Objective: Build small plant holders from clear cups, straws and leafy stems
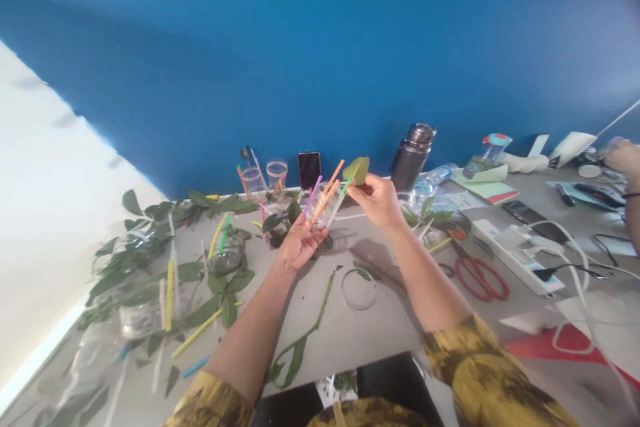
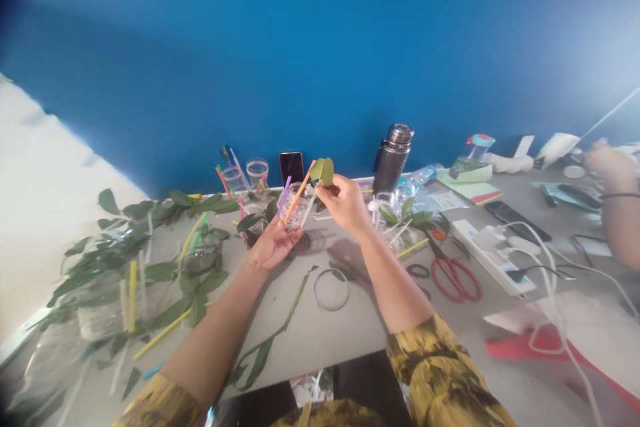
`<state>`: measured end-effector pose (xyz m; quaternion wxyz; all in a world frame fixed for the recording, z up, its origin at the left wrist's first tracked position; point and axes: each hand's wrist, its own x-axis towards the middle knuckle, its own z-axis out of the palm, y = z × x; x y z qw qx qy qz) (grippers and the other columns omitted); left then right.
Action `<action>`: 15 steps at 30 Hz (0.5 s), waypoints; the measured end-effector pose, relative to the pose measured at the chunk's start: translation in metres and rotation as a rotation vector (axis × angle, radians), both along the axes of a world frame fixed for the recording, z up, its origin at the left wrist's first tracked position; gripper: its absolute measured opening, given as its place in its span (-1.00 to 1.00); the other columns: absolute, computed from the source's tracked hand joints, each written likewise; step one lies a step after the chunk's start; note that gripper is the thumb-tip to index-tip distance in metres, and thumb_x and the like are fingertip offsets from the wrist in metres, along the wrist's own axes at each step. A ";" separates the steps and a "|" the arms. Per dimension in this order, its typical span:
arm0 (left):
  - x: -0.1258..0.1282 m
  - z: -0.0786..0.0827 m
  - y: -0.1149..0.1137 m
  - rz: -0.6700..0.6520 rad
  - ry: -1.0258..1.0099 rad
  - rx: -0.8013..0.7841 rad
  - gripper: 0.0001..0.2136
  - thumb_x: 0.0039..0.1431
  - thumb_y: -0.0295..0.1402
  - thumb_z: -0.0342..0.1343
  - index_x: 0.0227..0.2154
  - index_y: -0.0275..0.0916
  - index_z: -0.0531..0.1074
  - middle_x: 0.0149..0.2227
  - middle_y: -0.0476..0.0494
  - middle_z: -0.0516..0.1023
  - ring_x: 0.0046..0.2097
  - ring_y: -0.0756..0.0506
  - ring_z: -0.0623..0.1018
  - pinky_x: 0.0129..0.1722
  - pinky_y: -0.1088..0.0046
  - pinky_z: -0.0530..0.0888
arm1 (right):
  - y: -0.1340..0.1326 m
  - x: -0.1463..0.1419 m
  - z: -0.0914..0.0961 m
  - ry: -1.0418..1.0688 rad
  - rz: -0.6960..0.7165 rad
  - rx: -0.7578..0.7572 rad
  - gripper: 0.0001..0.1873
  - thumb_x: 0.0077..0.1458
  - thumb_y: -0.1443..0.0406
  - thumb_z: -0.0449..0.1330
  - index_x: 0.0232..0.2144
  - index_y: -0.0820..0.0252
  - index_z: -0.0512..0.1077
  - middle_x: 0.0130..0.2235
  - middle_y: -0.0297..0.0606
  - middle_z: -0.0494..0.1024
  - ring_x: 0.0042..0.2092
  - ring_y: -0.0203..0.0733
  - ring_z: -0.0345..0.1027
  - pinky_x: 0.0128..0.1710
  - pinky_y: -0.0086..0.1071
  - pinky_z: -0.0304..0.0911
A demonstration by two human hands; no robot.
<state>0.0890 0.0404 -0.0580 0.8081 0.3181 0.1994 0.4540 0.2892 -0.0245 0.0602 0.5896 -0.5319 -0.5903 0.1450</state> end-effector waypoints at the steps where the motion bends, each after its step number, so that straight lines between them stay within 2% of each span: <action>1: 0.000 0.000 0.000 -0.005 -0.005 0.003 -0.56 0.13 -0.52 0.32 0.08 -0.13 0.51 -0.03 -0.12 0.65 -0.13 -0.10 0.65 -0.06 0.32 0.62 | 0.000 0.000 0.000 -0.006 -0.003 -0.008 -0.73 0.09 0.08 0.27 -0.42 0.18 0.48 -0.48 -0.35 0.44 -0.43 -0.25 0.24 -0.42 -0.38 0.16; 8: -0.001 -0.002 0.003 -0.029 -0.039 0.014 -0.56 0.11 -0.49 0.37 0.07 -0.17 0.52 -0.04 -0.14 0.66 -0.21 -0.05 0.65 -0.06 0.36 0.63 | 0.001 0.000 -0.002 -0.006 0.028 -0.029 -0.74 0.10 0.10 0.26 -0.42 0.18 0.48 -0.49 -0.37 0.42 -0.44 -0.26 0.23 -0.44 -0.39 0.13; 15: -0.001 -0.002 0.002 -0.019 -0.026 0.021 -0.55 0.11 -0.47 0.38 0.08 -0.18 0.51 0.01 -0.16 0.65 -0.10 -0.10 0.67 -0.04 0.36 0.63 | 0.002 0.002 -0.003 -0.013 0.007 -0.022 -0.73 0.10 0.09 0.24 -0.41 0.19 0.46 -0.51 -0.40 0.37 -0.44 -0.28 0.19 -0.43 -0.40 0.10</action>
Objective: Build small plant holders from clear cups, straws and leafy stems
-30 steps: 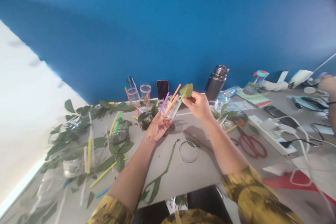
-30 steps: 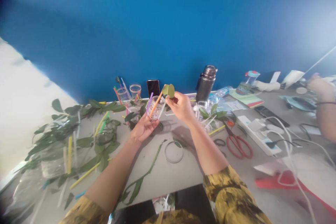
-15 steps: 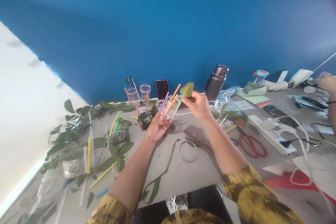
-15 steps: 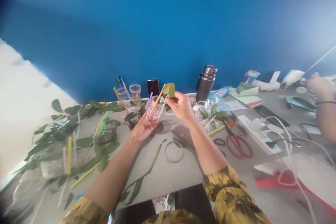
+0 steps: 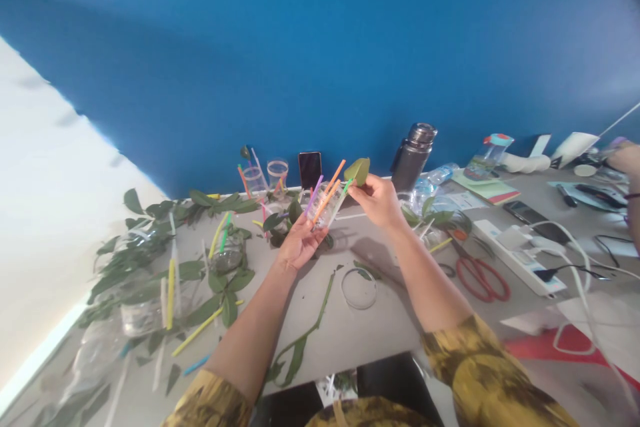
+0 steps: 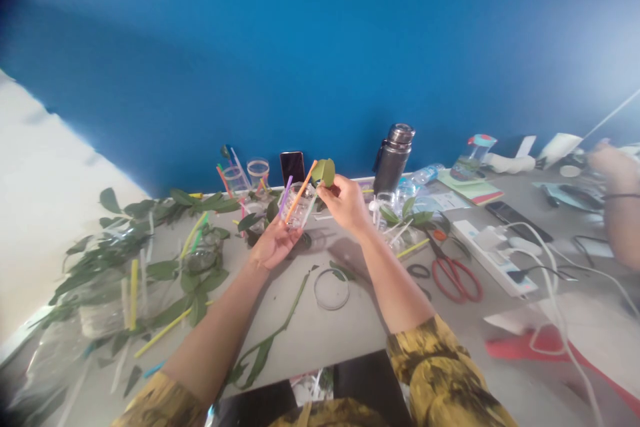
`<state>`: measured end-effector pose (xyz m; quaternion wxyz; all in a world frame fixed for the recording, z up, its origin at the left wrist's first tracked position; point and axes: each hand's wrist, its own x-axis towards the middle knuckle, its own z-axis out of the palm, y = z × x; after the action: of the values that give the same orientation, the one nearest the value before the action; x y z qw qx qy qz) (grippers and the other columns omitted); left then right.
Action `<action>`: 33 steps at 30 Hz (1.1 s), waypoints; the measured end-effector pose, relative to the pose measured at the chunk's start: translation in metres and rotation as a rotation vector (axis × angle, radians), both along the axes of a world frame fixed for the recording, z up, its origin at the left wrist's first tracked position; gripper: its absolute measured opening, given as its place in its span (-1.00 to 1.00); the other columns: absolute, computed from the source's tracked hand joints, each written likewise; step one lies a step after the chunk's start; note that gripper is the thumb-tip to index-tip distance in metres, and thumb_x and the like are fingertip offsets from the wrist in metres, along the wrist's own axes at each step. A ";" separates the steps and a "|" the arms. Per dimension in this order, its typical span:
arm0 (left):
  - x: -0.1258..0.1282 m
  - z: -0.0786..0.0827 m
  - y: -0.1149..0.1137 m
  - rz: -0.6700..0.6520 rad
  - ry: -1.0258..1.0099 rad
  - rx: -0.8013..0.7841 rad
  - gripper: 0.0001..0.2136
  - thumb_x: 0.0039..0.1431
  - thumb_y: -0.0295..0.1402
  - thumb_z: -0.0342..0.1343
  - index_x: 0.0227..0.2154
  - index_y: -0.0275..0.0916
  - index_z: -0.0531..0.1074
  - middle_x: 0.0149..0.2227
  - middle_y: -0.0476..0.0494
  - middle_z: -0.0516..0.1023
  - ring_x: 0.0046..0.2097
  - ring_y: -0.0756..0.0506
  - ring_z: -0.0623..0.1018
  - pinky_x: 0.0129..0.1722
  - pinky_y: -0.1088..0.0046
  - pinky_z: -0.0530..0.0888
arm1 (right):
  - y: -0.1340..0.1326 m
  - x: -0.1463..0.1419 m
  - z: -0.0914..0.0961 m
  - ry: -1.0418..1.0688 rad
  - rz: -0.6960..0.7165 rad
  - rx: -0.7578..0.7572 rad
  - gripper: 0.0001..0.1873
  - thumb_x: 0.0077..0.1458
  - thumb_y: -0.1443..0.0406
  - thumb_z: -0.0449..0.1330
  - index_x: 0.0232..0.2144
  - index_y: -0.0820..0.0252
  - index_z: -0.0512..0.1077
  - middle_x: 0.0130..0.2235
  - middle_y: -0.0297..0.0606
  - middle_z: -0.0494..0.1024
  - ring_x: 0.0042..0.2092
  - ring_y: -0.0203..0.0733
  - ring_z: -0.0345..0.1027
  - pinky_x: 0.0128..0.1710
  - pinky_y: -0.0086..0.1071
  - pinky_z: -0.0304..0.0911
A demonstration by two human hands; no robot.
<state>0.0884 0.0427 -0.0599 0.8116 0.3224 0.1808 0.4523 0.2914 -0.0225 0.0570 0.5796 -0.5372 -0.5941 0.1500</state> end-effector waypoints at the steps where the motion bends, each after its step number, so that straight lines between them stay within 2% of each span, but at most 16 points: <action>1: 0.000 0.000 0.000 0.000 0.005 -0.002 -0.55 0.11 -0.47 0.38 0.08 -0.17 0.52 0.01 -0.14 0.66 -0.10 -0.10 0.67 -0.04 0.36 0.63 | 0.000 0.001 0.000 -0.011 0.000 0.000 -0.72 0.11 0.09 0.24 -0.41 0.19 0.45 -0.52 -0.41 0.36 -0.46 -0.29 0.17 -0.44 -0.40 0.08; 6: 0.000 0.000 0.000 -0.005 0.032 0.006 -0.53 0.10 -0.52 0.35 0.09 -0.14 0.51 0.01 -0.12 0.65 -0.09 -0.09 0.67 -0.04 0.36 0.64 | 0.001 0.002 -0.003 -0.053 0.033 -0.016 -0.73 0.15 0.10 0.22 -0.39 0.20 0.44 -0.53 -0.44 0.34 -0.48 -0.31 0.15 -0.46 -0.40 0.02; 10: 0.000 0.001 0.000 0.005 0.029 0.004 -0.55 0.13 -0.48 0.35 0.09 -0.15 0.51 0.03 -0.15 0.65 -0.07 -0.11 0.66 -0.04 0.36 0.63 | 0.001 -0.001 -0.005 -0.053 0.054 -0.029 -0.75 0.13 0.12 0.25 -0.39 0.20 0.47 -0.50 -0.38 0.45 -0.44 -0.27 0.26 -0.41 -0.39 0.12; 16: -0.001 0.004 -0.001 0.010 0.020 -0.007 -0.52 0.12 -0.46 0.38 0.12 -0.18 0.50 0.04 -0.17 0.64 -0.05 -0.11 0.67 -0.04 0.38 0.63 | -0.002 0.001 -0.012 0.069 0.110 -0.066 -0.73 0.06 0.13 0.31 -0.27 0.20 0.52 -0.38 -0.31 0.57 -0.37 -0.23 0.40 -0.35 -0.37 0.26; 21: 0.001 0.005 -0.006 0.015 -0.003 -0.023 -0.60 0.16 -0.28 0.39 0.04 -0.23 0.52 0.00 -0.22 0.67 0.00 -0.19 0.68 -0.05 0.36 0.64 | -0.002 0.008 -0.029 -0.024 0.063 -0.221 -0.69 0.07 0.15 0.33 -0.18 0.21 0.59 -0.32 -0.25 0.64 -0.31 -0.17 0.48 -0.27 -0.30 0.35; 24: 0.004 0.005 -0.009 -0.018 -0.002 -0.020 -0.61 0.19 -0.25 0.37 0.04 -0.23 0.52 0.00 -0.24 0.67 -0.02 -0.17 0.68 -0.03 0.35 0.63 | 0.000 0.006 -0.042 -0.042 0.184 -0.287 -0.51 -0.01 0.14 0.43 -0.04 0.19 0.57 -0.14 -0.17 0.68 -0.13 -0.06 0.55 -0.13 -0.24 0.41; 26: 0.006 0.005 -0.012 -0.025 0.002 -0.025 -0.63 0.19 -0.26 0.37 0.03 -0.23 0.53 -0.04 -0.21 0.67 -0.07 -0.12 0.68 -0.02 0.35 0.62 | 0.002 0.000 -0.050 0.004 0.271 -0.296 -0.38 -0.06 0.14 0.48 0.06 0.15 0.53 0.01 -0.15 0.65 0.02 0.02 0.53 -0.07 -0.22 0.44; 29: 0.010 0.004 -0.017 -0.014 0.012 -0.035 -0.67 0.16 -0.29 0.39 -0.02 -0.23 0.56 -0.13 -0.17 0.68 -0.10 -0.10 0.66 0.04 0.32 0.60 | 0.003 -0.012 -0.062 0.143 0.288 -0.277 -0.28 -0.10 0.14 0.49 0.14 0.07 0.48 0.15 -0.16 0.58 0.15 0.08 0.46 -0.04 -0.19 0.47; 33: 0.013 0.003 -0.020 -0.024 0.027 -0.055 -0.73 0.15 -0.35 0.38 -0.09 -0.26 0.58 -0.10 -0.22 0.67 -0.05 -0.14 0.66 0.14 0.20 0.56 | 0.006 -0.021 -0.074 0.298 0.253 -0.293 -0.33 -0.10 0.16 0.48 0.09 0.07 0.48 0.08 -0.18 0.61 0.10 0.06 0.51 0.00 -0.13 0.48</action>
<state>0.1019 0.0230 -0.0571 0.8230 0.3080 0.2002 0.4332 0.2700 -0.0162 -0.0172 0.5534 -0.5089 -0.5364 0.3836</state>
